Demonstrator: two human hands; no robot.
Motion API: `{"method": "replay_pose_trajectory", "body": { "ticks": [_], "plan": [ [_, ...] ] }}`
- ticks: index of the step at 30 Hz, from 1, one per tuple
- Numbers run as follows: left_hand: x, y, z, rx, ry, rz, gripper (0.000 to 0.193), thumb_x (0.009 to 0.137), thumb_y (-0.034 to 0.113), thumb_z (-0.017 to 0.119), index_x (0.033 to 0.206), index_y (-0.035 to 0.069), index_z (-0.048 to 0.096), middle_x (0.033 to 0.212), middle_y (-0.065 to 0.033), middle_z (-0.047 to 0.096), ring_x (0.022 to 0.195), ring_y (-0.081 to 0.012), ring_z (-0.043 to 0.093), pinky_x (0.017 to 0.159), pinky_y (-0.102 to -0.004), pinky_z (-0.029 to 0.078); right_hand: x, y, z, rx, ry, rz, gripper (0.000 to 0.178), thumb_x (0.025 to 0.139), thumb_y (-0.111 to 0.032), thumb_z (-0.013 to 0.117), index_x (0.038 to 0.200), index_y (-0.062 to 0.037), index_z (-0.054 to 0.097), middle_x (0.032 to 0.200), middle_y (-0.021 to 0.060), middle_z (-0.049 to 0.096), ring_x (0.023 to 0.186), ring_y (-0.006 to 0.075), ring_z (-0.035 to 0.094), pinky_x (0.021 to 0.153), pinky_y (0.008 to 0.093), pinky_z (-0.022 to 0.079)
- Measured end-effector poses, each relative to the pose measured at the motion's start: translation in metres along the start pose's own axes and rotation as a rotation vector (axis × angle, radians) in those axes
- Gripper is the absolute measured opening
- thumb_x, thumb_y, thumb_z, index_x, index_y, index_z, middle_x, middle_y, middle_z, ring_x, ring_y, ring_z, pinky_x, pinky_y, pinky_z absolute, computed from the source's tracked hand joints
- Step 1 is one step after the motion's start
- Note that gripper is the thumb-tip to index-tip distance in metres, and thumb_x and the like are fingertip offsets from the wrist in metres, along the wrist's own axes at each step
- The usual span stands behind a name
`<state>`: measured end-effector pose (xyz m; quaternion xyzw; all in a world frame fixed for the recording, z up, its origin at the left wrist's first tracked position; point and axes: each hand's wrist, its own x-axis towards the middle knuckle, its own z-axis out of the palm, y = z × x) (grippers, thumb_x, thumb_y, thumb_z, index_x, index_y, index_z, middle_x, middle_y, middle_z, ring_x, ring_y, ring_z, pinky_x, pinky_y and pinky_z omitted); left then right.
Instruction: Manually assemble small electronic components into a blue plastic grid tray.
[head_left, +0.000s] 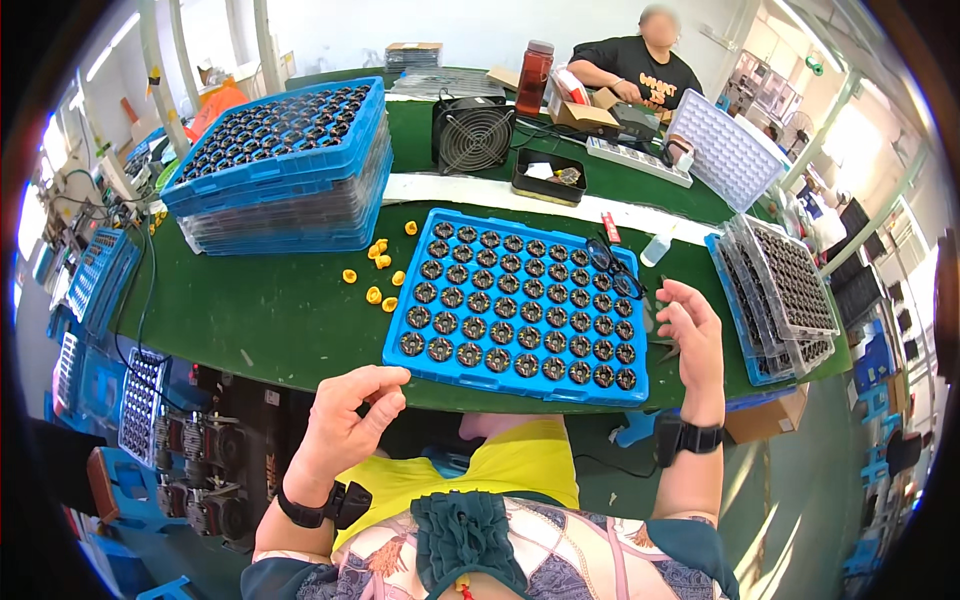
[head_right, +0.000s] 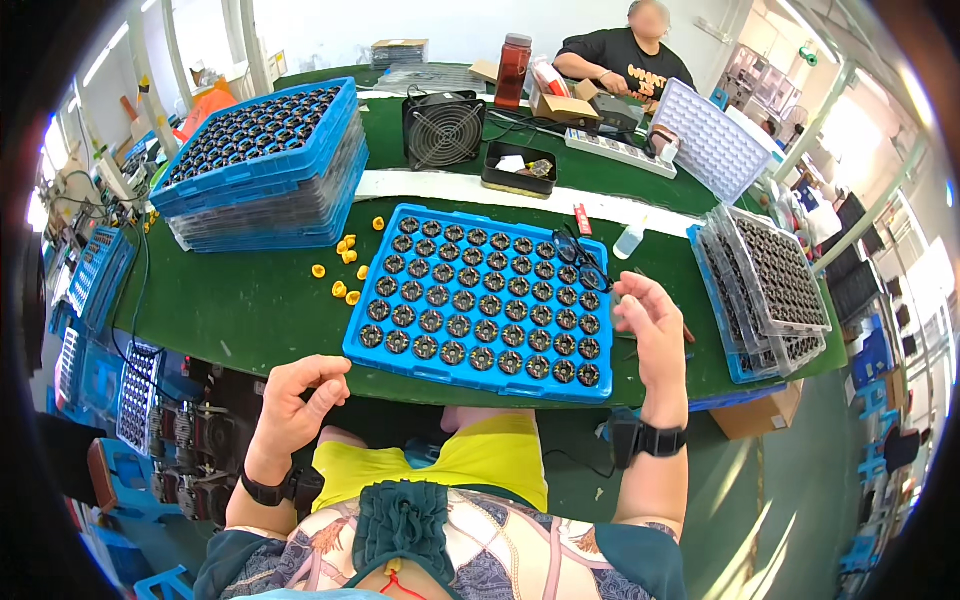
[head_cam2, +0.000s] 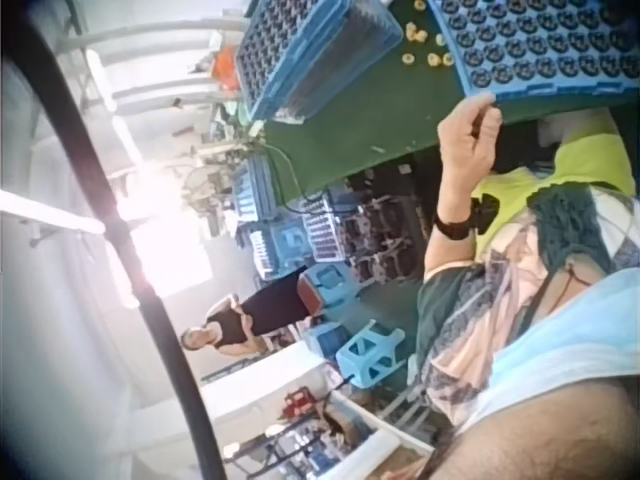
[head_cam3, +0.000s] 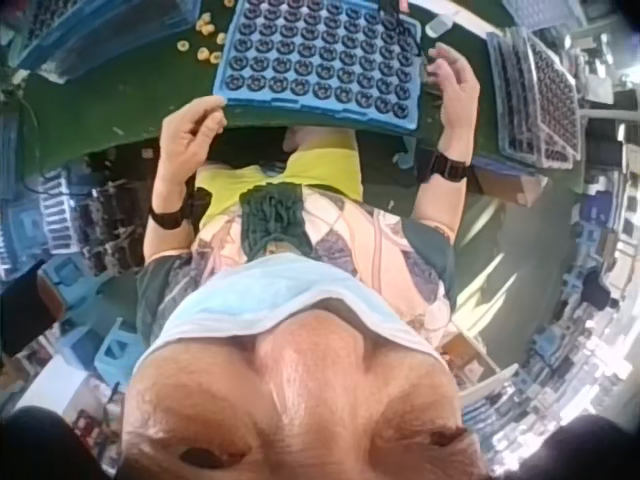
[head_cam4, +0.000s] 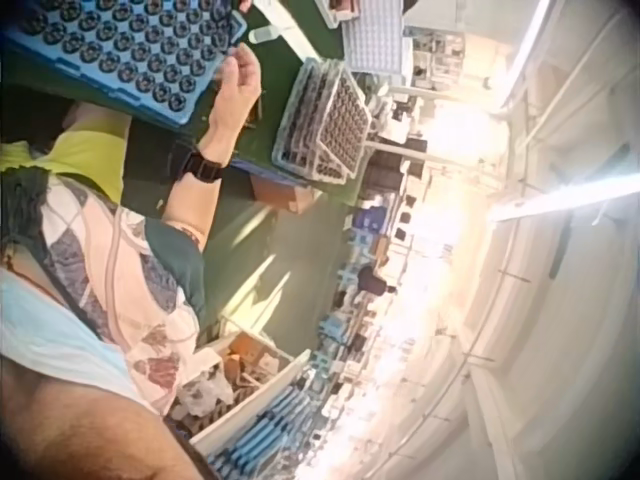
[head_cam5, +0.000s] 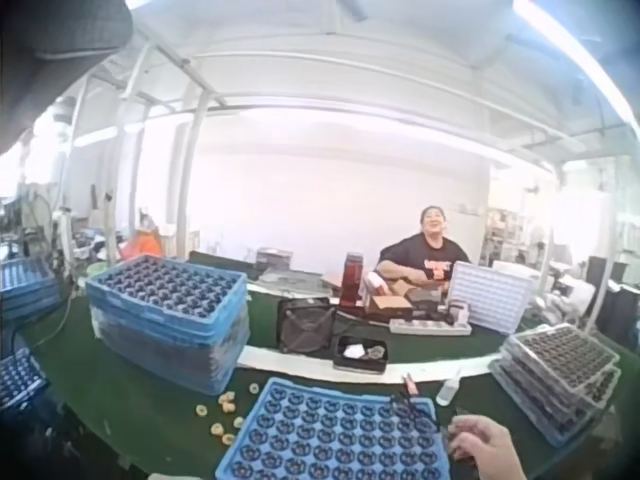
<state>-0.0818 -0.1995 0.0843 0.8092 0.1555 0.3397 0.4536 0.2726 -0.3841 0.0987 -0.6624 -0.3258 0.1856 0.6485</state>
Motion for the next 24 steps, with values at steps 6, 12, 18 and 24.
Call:
{"method": "replay_pose_trajectory", "body": {
  "ticks": [6,12,18,24],
  "plan": [
    [0.006,0.024,-0.012,0.021,0.122,0.075,0.022,0.087,0.016,0.058,0.092,-0.004,0.06,0.07,-0.0065,0.057,0.06,-0.0119,0.054,0.056,-0.0224,0.044,-0.035,-0.057,0.025,0.06,-0.185,-0.241,0.032,0.08,-0.007,0.056,0.11,0.0043,0.055,0.094,0.0087,0.06,0.076,0.009,0.054,0.067,0.0229,0.046],
    [-0.004,0.055,-0.028,0.097,0.358,0.144,0.023,0.087,0.02,0.056,0.086,-0.003,0.06,0.07,-0.0074,0.055,0.06,-0.0125,0.051,0.054,-0.0222,0.039,-0.058,-0.082,0.036,0.105,-0.138,-0.507,0.044,0.077,-0.021,0.064,0.109,0.0069,0.054,0.094,0.0124,0.058,0.079,0.0157,0.054,0.07,0.0265,0.045],
    [-0.015,0.064,-0.032,0.136,0.388,0.249,0.011,0.086,0.005,0.053,0.087,-0.004,0.06,0.075,-0.0108,0.057,0.061,-0.0139,0.055,0.055,-0.0224,0.043,-0.071,-0.094,0.043,0.033,-0.076,-0.818,0.035,0.08,-0.026,0.061,0.097,0.0037,0.057,0.086,0.0156,0.057,0.075,0.0187,0.052,0.066,0.0286,0.043],
    [-0.013,0.072,-0.016,0.196,0.26,0.406,0.011,0.076,0.0,0.058,0.087,0.0,0.059,0.084,-0.0147,0.059,0.068,-0.0205,0.057,0.06,-0.0279,0.047,-0.084,-0.088,0.072,-0.014,-0.329,-0.663,0.013,0.072,0.008,0.053,0.08,0.0032,0.062,0.067,0.012,0.062,0.056,0.0146,0.059,0.05,0.022,0.046]
  ]
}}
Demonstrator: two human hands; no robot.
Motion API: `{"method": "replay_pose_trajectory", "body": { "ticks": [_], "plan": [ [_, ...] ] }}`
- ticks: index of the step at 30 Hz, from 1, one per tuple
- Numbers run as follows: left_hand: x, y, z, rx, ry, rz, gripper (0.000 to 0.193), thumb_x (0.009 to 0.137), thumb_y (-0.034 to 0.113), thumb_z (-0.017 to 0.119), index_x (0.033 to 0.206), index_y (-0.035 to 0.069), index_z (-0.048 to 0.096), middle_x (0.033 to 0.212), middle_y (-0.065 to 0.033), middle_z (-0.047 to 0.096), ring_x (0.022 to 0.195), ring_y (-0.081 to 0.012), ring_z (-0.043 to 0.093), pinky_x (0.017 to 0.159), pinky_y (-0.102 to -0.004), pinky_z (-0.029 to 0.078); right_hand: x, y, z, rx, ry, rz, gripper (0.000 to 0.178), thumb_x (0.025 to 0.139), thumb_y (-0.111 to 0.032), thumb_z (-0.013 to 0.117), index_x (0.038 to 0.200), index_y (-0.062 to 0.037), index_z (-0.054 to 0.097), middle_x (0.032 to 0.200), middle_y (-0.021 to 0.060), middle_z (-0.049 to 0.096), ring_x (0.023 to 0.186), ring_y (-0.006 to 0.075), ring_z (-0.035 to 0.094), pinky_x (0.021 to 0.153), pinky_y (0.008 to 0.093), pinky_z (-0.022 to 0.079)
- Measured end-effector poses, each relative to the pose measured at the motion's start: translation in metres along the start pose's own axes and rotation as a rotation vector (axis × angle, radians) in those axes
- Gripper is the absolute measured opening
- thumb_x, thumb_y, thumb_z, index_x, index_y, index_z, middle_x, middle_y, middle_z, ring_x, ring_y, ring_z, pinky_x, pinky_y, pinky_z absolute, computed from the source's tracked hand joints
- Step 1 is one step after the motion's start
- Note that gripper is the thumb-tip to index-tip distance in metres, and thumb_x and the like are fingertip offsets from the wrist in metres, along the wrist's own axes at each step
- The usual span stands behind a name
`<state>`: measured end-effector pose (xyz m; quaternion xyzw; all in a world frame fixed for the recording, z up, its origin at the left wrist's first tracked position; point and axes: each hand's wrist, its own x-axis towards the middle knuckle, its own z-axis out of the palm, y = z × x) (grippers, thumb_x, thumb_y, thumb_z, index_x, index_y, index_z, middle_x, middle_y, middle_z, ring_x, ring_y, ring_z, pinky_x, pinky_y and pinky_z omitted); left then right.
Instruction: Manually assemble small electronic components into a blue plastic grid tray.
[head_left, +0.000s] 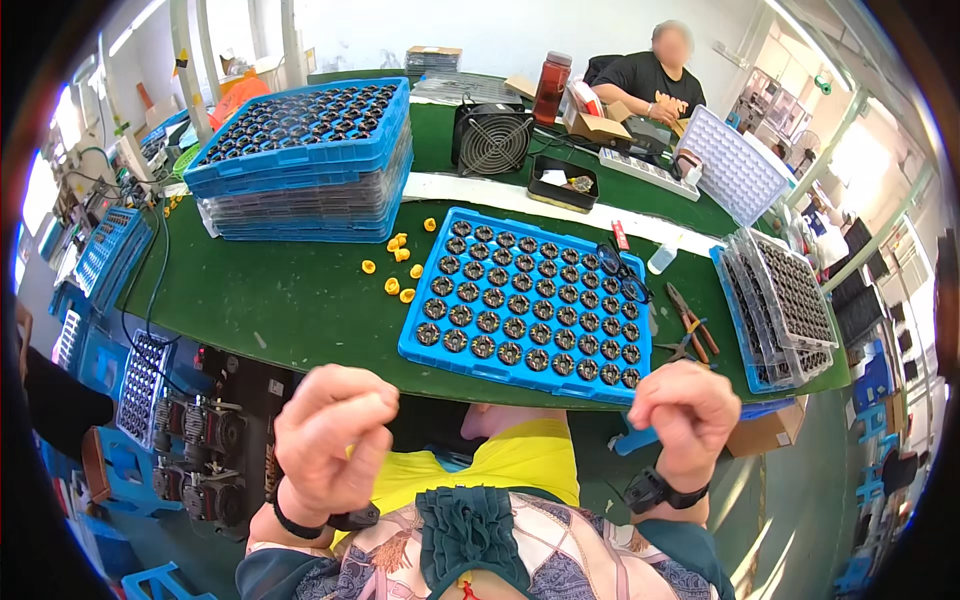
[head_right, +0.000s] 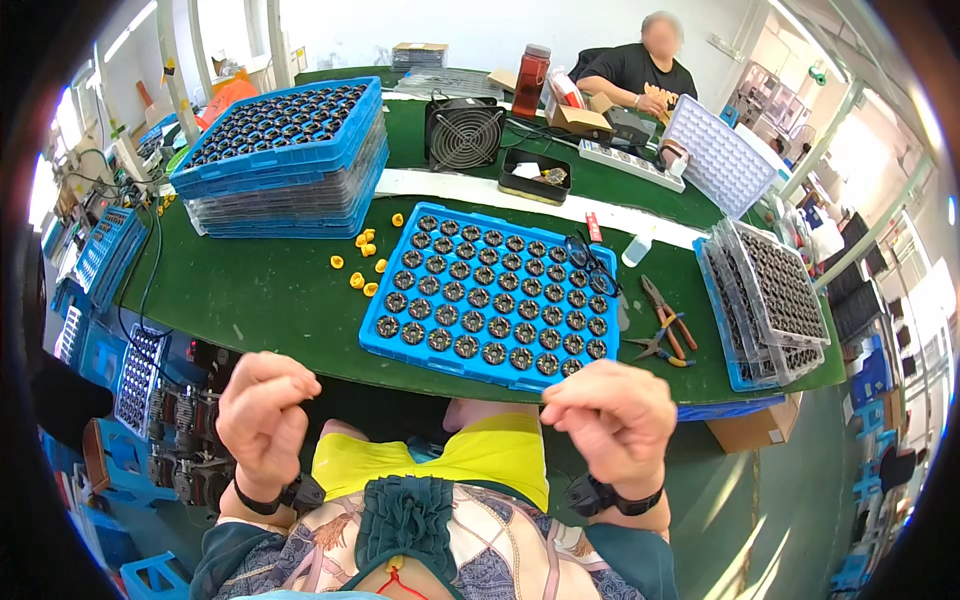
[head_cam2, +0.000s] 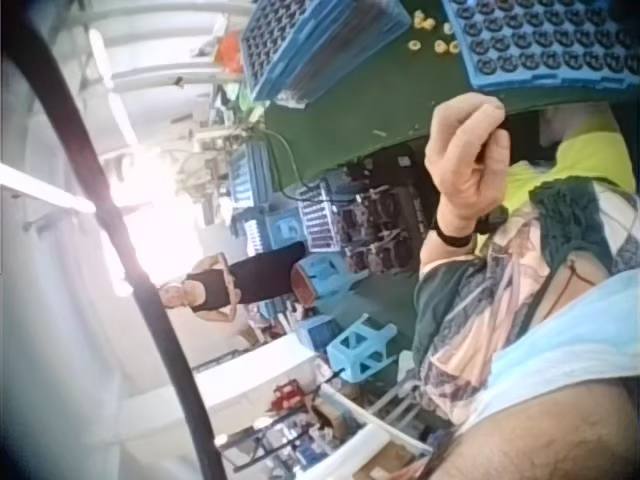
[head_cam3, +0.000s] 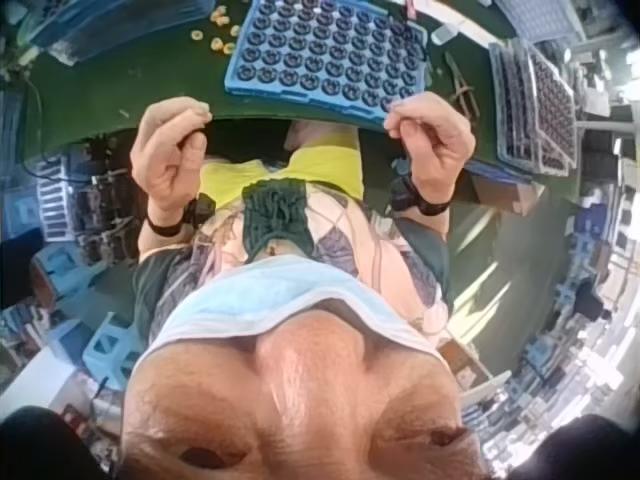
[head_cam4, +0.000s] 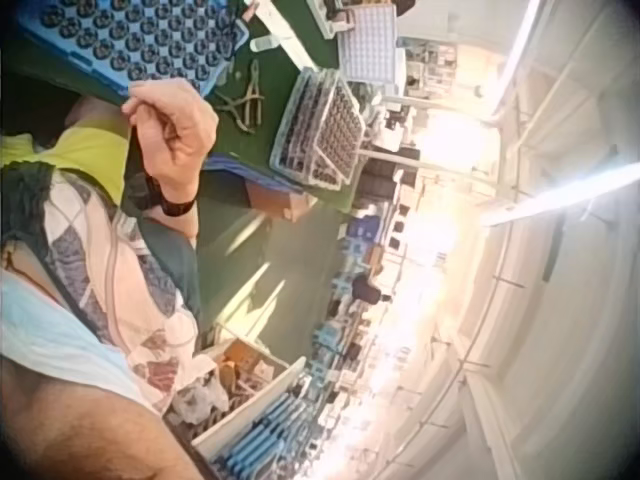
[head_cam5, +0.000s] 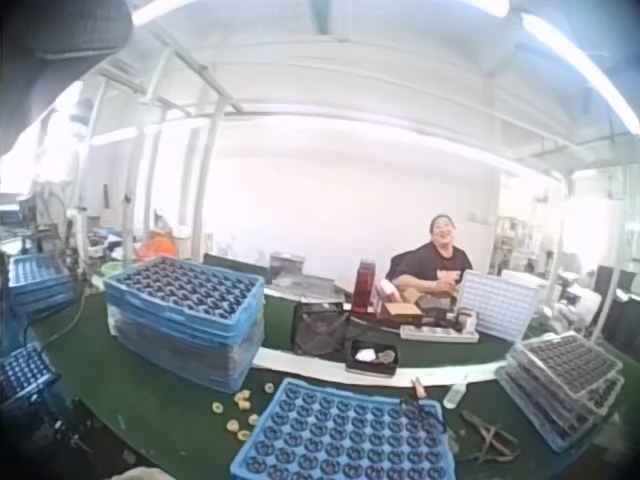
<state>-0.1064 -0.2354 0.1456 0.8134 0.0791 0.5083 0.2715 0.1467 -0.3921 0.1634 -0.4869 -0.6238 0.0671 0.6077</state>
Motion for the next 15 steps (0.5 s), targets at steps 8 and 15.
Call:
{"method": "replay_pose_trajectory", "body": {
  "ticks": [8,15],
  "plan": [
    [0.016,0.024,0.002,-0.274,-0.241,0.219,0.019,0.073,0.015,0.069,0.088,0.004,0.064,0.083,-0.0084,0.061,0.065,-0.022,0.06,0.056,-0.03,0.05,0.003,-0.017,0.026,0.252,-0.088,-0.23,0.022,0.06,0.001,0.075,0.079,-0.0025,0.066,0.07,0.0065,0.057,0.057,0.0188,0.057,0.051,0.0295,0.047],
    [0.027,0.033,0.028,-0.457,-0.327,0.502,0.021,0.077,0.021,0.065,0.082,0.001,0.064,0.079,-0.0096,0.06,0.064,-0.0208,0.059,0.054,-0.0293,0.048,0.01,-0.011,0.048,0.215,-0.422,-0.245,0.022,0.064,-0.01,0.078,0.083,-0.0056,0.066,0.067,0.0045,0.055,0.055,0.0205,0.055,0.051,0.0311,0.046]
  ]
}}
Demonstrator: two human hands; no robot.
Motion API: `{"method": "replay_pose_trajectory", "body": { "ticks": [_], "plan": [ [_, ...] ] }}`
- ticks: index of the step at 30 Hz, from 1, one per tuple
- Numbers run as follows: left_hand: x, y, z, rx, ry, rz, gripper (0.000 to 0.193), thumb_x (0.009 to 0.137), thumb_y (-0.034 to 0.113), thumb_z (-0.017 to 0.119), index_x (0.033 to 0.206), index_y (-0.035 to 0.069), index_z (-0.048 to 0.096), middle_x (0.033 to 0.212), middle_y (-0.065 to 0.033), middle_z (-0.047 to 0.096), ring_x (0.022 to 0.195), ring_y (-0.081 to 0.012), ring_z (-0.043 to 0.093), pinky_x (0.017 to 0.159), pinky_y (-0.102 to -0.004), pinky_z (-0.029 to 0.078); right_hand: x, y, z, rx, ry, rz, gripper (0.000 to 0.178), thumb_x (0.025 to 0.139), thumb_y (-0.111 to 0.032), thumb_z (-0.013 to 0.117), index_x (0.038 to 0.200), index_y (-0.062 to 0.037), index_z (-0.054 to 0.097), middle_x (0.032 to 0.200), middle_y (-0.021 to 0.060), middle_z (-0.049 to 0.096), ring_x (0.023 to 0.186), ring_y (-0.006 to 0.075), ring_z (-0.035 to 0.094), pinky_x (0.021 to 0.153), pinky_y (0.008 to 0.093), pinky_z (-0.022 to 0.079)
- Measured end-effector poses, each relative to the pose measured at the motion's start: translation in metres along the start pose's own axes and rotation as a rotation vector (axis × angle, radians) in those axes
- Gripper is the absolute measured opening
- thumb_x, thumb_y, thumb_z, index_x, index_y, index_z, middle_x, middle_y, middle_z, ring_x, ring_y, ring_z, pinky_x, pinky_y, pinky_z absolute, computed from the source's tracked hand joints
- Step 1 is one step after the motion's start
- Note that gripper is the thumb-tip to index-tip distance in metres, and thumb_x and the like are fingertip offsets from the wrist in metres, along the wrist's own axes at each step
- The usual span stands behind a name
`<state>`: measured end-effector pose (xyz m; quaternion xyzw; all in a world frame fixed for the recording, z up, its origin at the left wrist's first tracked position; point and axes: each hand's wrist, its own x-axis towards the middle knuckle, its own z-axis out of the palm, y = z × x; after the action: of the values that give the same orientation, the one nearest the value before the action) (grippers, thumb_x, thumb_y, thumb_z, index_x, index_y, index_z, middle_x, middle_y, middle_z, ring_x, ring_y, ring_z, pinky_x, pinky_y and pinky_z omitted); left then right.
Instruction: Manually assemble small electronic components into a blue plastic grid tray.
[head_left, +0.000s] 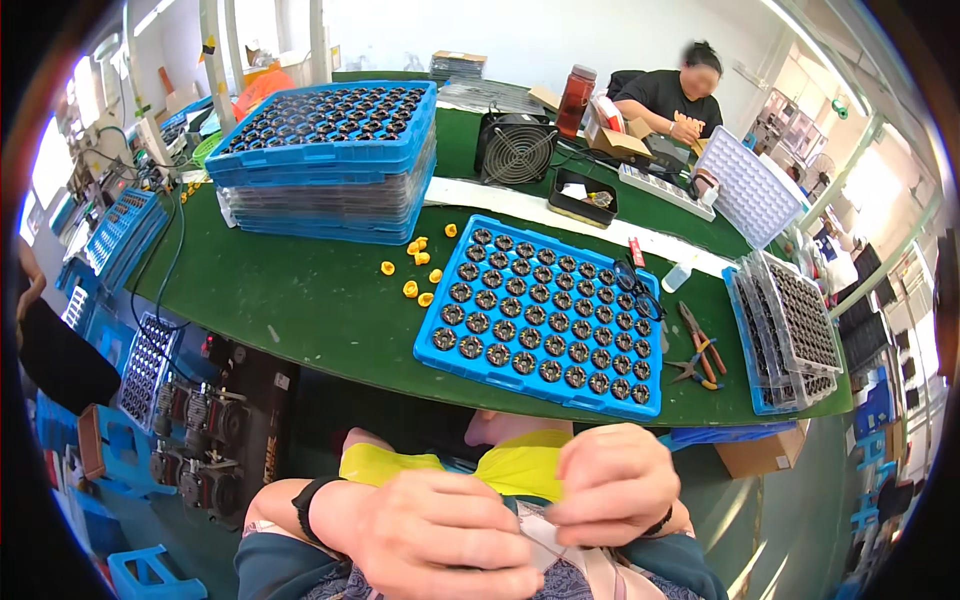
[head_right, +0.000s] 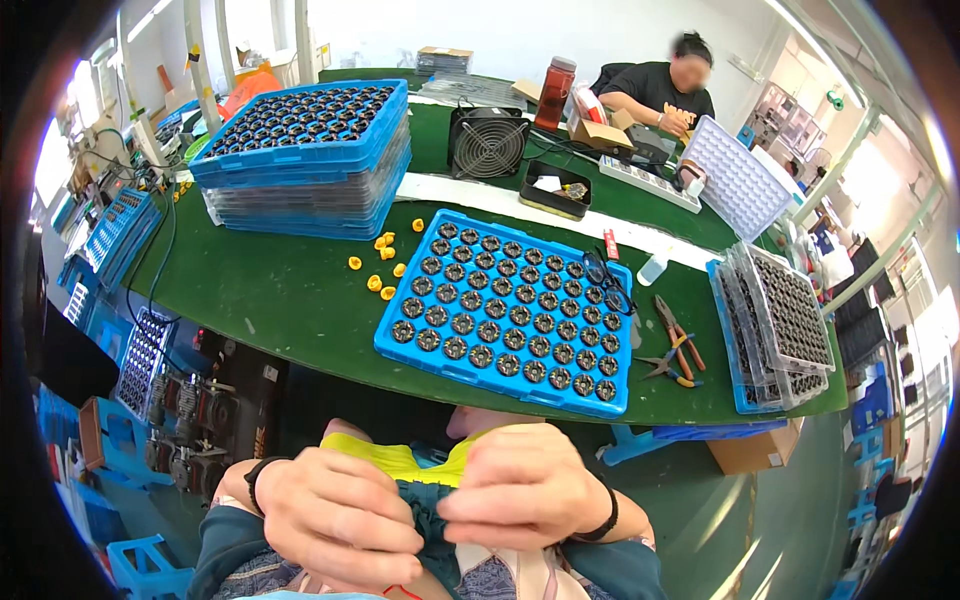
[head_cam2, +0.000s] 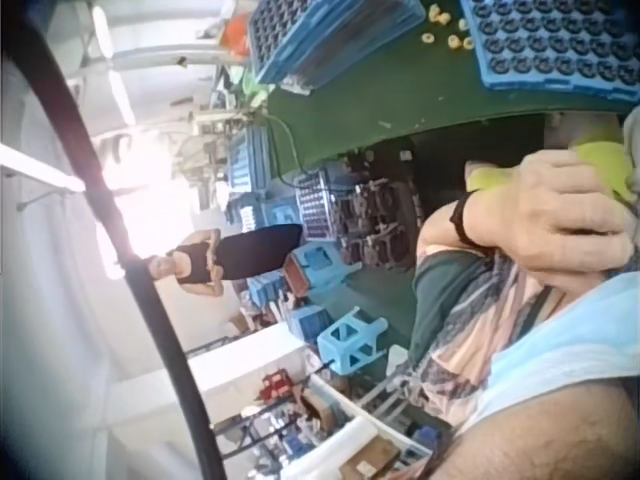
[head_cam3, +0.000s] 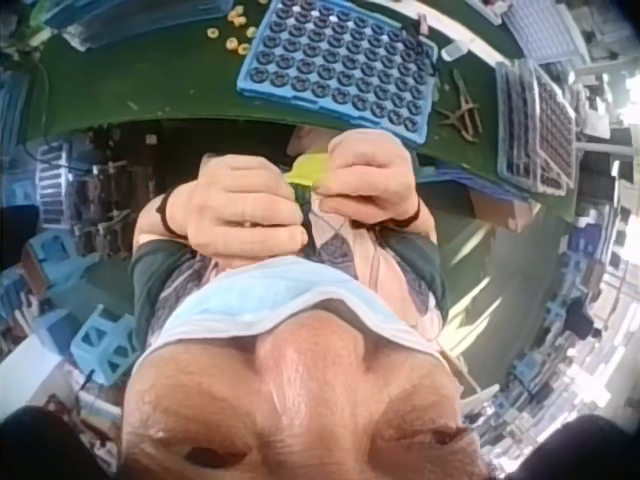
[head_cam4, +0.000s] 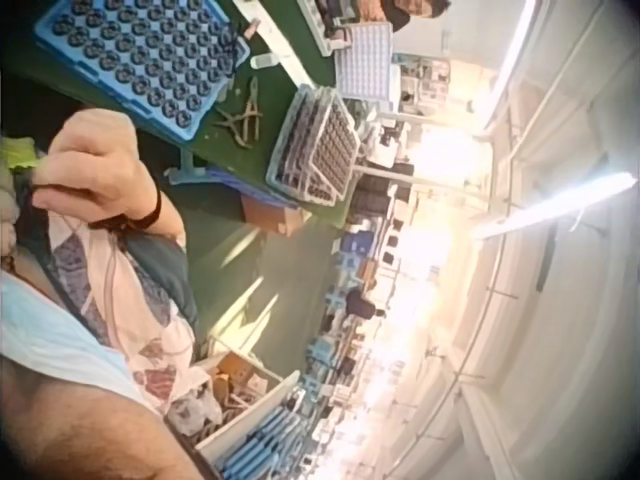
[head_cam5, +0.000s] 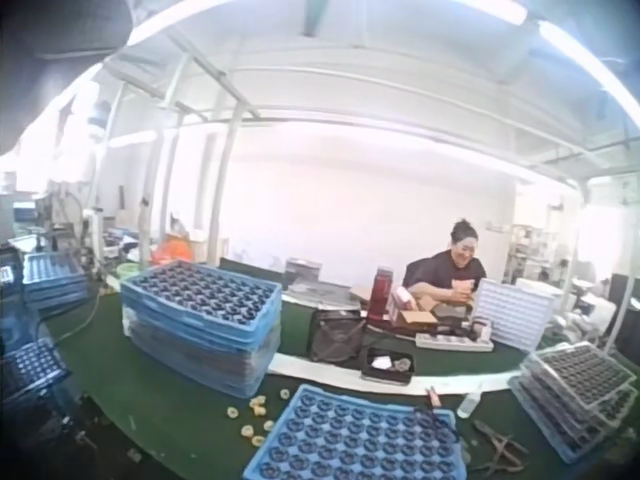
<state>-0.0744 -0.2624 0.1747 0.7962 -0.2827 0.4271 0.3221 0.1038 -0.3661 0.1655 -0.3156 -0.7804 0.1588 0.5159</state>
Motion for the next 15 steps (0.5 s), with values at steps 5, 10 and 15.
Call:
{"method": "replay_pose_trajectory", "body": {
  "ticks": [5,10,15],
  "plan": [
    [-0.008,-0.004,0.009,-0.048,-0.074,-0.085,0.027,0.076,0.027,0.07,0.087,0.003,0.065,0.082,-0.0078,0.06,0.065,-0.0193,0.059,0.054,-0.0284,0.048,-0.006,0.037,0.013,-0.218,0.016,0.336,0.026,0.069,-0.011,0.073,0.093,-0.0076,0.063,0.08,0.0075,0.059,0.061,0.018,0.058,0.052,0.0288,0.047],
    [-0.034,-0.047,0.014,0.125,0.003,-0.517,0.015,0.073,0.01,0.068,0.086,0.005,0.063,0.08,-0.0087,0.06,0.069,-0.0252,0.06,0.059,-0.0327,0.049,-0.005,0.088,0.015,0.233,0.434,0.649,0.015,0.083,-0.005,0.057,0.097,-0.0031,0.06,0.081,0.0019,0.056,0.065,0.0075,0.053,0.061,0.0198,0.044],
    [-0.072,-0.075,0.013,0.175,0.185,-0.714,0.01,0.075,-0.002,0.06,0.085,0.0,0.062,0.078,-0.0102,0.06,0.072,-0.0228,0.06,0.066,-0.0297,0.047,0.005,0.139,0.004,0.795,0.806,0.693,0.023,0.091,-0.024,0.051,0.097,-0.0032,0.059,0.08,0.0002,0.056,0.063,0.0076,0.052,0.058,0.0231,0.045]
  ]
}}
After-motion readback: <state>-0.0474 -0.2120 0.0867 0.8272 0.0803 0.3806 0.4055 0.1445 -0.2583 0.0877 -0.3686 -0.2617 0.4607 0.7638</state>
